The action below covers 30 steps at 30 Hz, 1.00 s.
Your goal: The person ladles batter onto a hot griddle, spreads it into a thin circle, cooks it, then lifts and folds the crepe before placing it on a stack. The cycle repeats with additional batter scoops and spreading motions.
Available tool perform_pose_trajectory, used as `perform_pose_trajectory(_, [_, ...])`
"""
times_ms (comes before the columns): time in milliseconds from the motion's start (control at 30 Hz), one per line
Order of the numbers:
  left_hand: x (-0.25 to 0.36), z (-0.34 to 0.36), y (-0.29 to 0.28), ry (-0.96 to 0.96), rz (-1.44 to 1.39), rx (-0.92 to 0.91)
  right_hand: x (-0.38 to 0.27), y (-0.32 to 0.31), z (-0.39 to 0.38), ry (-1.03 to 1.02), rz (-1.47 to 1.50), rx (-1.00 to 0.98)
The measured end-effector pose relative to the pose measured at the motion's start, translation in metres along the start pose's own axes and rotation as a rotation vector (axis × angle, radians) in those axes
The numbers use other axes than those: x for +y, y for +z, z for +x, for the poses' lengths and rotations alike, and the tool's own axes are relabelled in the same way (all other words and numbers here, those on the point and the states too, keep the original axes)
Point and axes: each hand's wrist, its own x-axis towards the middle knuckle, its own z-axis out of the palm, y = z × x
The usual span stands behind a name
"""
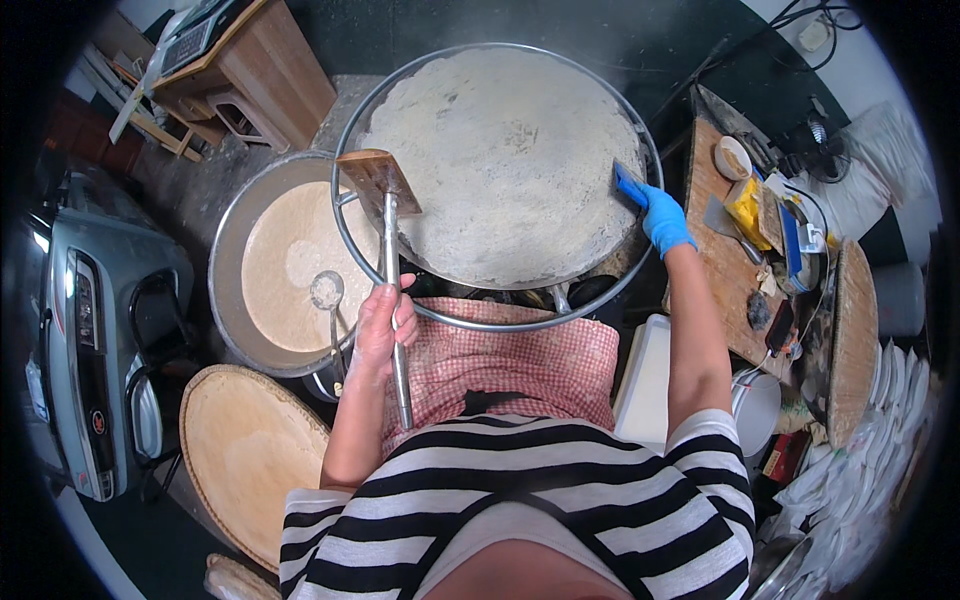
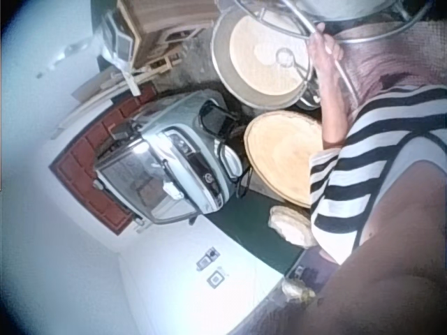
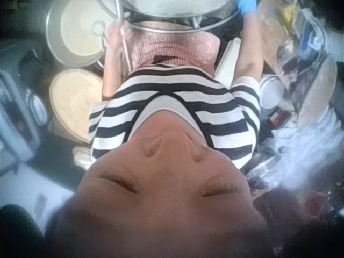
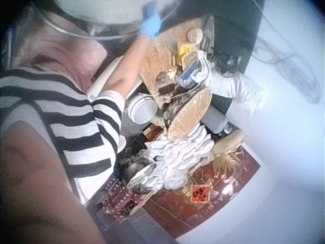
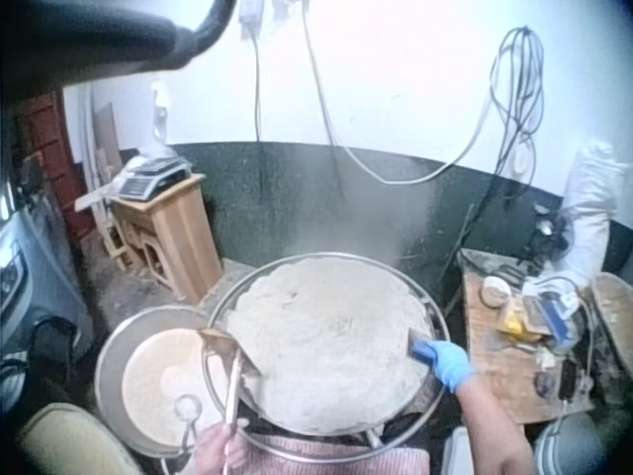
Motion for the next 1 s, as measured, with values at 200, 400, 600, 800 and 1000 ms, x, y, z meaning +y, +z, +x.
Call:
perform_pose_trajectory(200, [-0.008,0.006,0.01,-0.047,0.002,-0.011,-0.031,0.011,-0.092,0.119,0.483,-0.044])
perform_pose_trajectory(400, [-0.01,0.017,0.02,-0.062,0.008,-0.078,-0.086,0.017,-0.16,-0.228,-0.037,-0.087])
perform_pose_trajectory(600, [-0.007,0.011,0.02,-0.05,0.022,-0.077,-0.121,-0.004,-0.176,-0.213,0.343,-0.229])
perform_pose_trajectory(800, [-0.003,0.002,0.015,-0.024,0.048,0.001,-0.051,-0.035,-0.068,-0.217,0.431,-0.091])
perform_pose_trajectory(1000, [-0.005,-0.001,0.012,-0.017,0.039,0.016,0.005,-0.015,0.028,0.001,0.061,-0.142])
